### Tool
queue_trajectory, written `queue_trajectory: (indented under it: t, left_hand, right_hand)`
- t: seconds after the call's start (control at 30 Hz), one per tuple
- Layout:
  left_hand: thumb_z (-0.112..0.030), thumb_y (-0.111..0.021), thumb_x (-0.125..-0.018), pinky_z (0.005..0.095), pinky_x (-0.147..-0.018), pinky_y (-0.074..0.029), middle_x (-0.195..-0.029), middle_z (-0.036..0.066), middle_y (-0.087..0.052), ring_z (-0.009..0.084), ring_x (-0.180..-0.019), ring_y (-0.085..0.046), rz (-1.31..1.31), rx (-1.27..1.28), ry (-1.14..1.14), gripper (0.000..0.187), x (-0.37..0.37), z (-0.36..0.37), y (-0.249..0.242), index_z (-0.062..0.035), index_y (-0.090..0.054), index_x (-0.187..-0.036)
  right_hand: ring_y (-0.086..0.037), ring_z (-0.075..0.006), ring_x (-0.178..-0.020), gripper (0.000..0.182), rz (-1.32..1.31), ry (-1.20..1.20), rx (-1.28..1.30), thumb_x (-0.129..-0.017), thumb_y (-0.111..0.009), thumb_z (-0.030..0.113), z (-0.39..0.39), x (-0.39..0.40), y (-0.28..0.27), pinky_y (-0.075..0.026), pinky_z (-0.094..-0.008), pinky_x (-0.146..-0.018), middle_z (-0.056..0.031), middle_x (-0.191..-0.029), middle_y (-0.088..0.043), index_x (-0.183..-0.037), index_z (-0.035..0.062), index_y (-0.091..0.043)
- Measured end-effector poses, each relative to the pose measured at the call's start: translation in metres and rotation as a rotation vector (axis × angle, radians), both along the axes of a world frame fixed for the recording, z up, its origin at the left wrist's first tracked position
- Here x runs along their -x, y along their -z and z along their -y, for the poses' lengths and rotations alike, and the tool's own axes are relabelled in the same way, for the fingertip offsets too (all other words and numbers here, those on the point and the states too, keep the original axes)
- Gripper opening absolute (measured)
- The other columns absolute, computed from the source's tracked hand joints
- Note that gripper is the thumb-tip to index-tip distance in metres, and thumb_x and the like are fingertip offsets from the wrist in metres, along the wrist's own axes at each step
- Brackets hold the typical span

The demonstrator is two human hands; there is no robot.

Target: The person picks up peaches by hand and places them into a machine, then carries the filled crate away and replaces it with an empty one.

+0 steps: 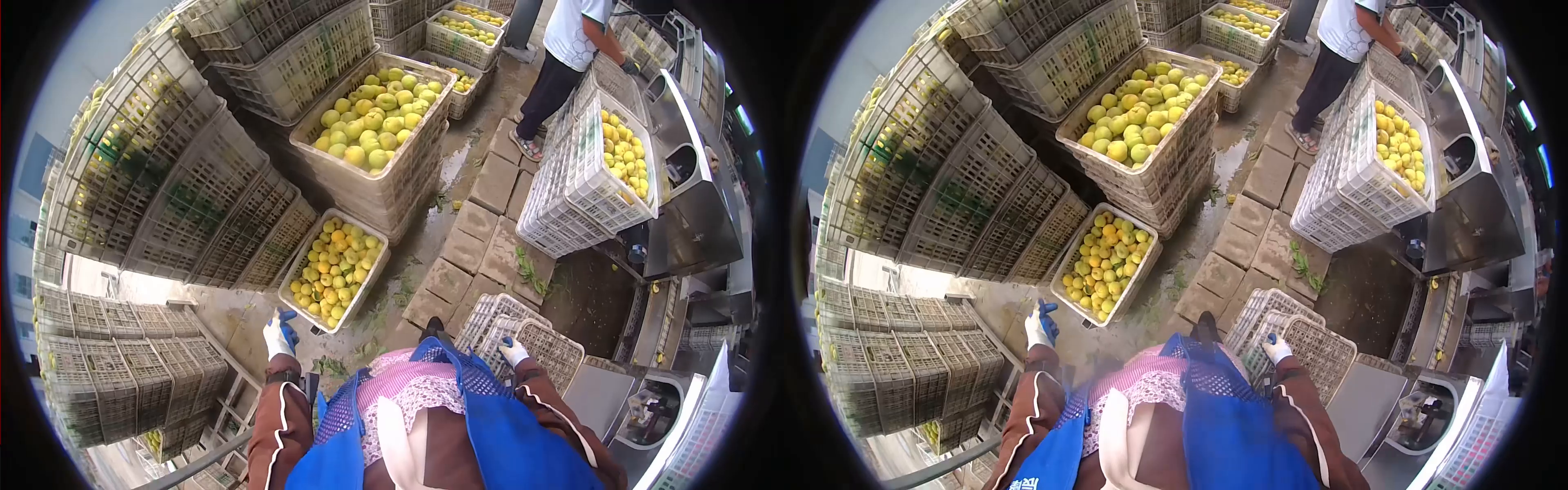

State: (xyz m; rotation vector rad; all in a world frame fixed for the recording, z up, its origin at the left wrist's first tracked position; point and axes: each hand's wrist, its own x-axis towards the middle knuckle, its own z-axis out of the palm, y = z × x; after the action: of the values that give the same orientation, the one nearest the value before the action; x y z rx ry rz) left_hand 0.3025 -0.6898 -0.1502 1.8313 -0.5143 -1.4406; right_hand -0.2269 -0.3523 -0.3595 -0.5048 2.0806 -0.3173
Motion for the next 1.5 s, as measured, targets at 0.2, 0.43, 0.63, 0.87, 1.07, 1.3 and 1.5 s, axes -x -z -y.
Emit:
queue_trajectory:
  t: [0.2, 0.43, 0.63, 0.87, 1.07, 1.3, 1.5]
  left_hand:
    - [-0.03, -0.055, -0.093, 0.0329, -0.059, -0.054, -0.086, 0.01, -0.066, 0.0224, -0.067, -0.065, -0.236, 0.265, 0.225, 0.03, 0.183, 0.135, -0.017, -0.0093, -0.057, -0.116]
    - [-0.019, -0.058, -0.089, 0.0372, -0.068, -0.048, -0.089, -0.002, -0.058, 0.0178, -0.072, -0.056, -0.291, 0.293, -0.06, 0.02, 0.26, 0.264, 0.085, -0.0159, -0.053, -0.108]
    - [-0.019, -0.065, -0.081, 0.0378, -0.062, -0.047, -0.094, 0.01, -0.063, 0.0192, -0.069, -0.055, 0.175, 0.187, -0.089, 0.033, 0.248, 0.387, 0.131, -0.003, -0.059, -0.11]
    - [-0.017, -0.07, -0.065, 0.0407, -0.062, -0.049, -0.075, 0.018, -0.068, 0.0294, -0.069, -0.066, 0.656, 0.004, -0.095, 0.027, 0.227, 0.412, 0.155, 0.0026, -0.068, -0.082]
    - [-0.008, -0.069, -0.065, 0.0385, -0.058, -0.048, -0.071, 0.011, -0.064, 0.0247, -0.061, -0.061, 0.218, 0.053, -0.116, 0.018, 0.223, 0.4, 0.139, 0.0012, -0.065, -0.079]
    - [-0.011, -0.059, -0.074, 0.0345, -0.073, -0.051, -0.079, 0.007, -0.061, 0.022, -0.072, -0.059, -0.251, 0.285, -0.378, 0.016, 0.26, 0.376, 0.121, -0.0049, -0.058, -0.089]
    - [-0.016, -0.056, -0.076, 0.0326, -0.07, -0.047, -0.077, 0.005, -0.059, 0.0217, -0.071, -0.056, -0.295, 0.043, -0.317, 0.013, 0.296, 0.371, 0.064, -0.0077, -0.059, -0.086]
  right_hand:
    - [-0.061, -0.0296, -0.106, 0.054, -0.168, -0.038, 0.314, -0.079, -0.065, 0.021, 0.128, 0.074, -0.068, -0.047, -0.0365, -0.091, -0.0204, -0.114, -0.063, -0.129, 0.0045, -0.05]
    - [-0.061, -0.0258, -0.102, 0.055, -0.024, -0.255, 0.457, -0.079, -0.066, 0.019, 0.157, 0.106, -0.028, -0.047, -0.0338, -0.09, -0.0157, -0.114, -0.063, -0.129, 0.0048, -0.051]
    - [-0.062, -0.0217, -0.101, 0.053, -0.157, -0.137, -0.009, -0.077, -0.069, 0.018, 0.2, 0.252, -0.002, -0.048, -0.0322, -0.089, -0.0134, -0.113, -0.065, -0.126, 0.0024, -0.054]
    - [-0.063, -0.0231, -0.097, 0.05, -0.137, -0.246, 0.398, -0.081, -0.066, 0.018, 0.473, 0.34, -0.087, -0.049, -0.0329, -0.085, -0.0151, -0.106, -0.065, -0.127, 0.0049, -0.051]
    - [-0.058, -0.0319, -0.106, 0.074, 0.045, -0.087, 0.838, -0.082, -0.069, 0.025, 0.728, 0.256, -0.188, -0.047, -0.0348, -0.091, -0.0255, -0.124, -0.053, -0.144, 0.0086, -0.032]
    - [-0.067, -0.0309, -0.08, 0.03, -0.184, -0.188, 0.832, -0.074, -0.06, 0.015, 0.892, 0.271, -0.085, -0.051, -0.0377, -0.075, -0.0207, -0.083, -0.067, -0.098, -0.002, -0.066]
    - [-0.065, -0.0297, -0.078, 0.029, -0.096, -0.209, 0.757, -0.074, -0.059, 0.011, 0.884, 0.263, -0.11, -0.05, -0.0373, -0.073, -0.0194, -0.086, -0.067, -0.1, -0.0017, -0.063]
